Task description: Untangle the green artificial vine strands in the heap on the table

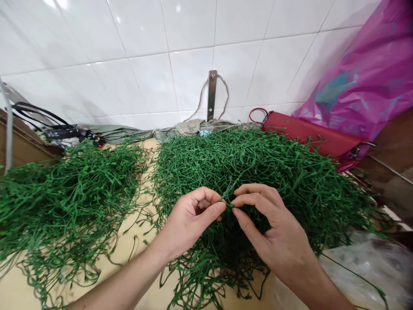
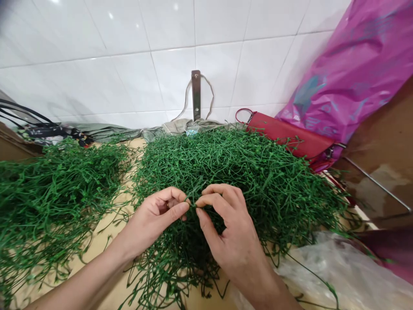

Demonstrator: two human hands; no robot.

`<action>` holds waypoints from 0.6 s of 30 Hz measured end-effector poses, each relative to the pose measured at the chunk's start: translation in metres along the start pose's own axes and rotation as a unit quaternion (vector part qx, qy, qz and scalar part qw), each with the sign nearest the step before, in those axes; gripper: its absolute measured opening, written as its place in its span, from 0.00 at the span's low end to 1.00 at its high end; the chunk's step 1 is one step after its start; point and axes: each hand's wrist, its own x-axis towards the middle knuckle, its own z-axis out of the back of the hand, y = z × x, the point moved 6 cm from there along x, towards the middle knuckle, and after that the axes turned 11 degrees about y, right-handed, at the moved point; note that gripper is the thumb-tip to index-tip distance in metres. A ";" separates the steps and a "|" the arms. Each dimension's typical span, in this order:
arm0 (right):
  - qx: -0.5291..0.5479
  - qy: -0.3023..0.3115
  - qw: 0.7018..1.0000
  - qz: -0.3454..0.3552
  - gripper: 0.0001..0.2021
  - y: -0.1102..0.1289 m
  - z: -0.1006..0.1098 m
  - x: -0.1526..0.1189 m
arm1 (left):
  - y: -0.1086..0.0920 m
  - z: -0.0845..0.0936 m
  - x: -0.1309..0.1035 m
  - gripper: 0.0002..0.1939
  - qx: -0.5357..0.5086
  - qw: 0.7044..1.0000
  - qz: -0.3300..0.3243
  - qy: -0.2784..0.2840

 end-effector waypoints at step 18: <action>-0.186 0.061 0.979 0.056 0.10 -0.002 -0.022 0.000 | 0.009 -0.006 0.005 0.09 -0.001 1.000 0.031 0.005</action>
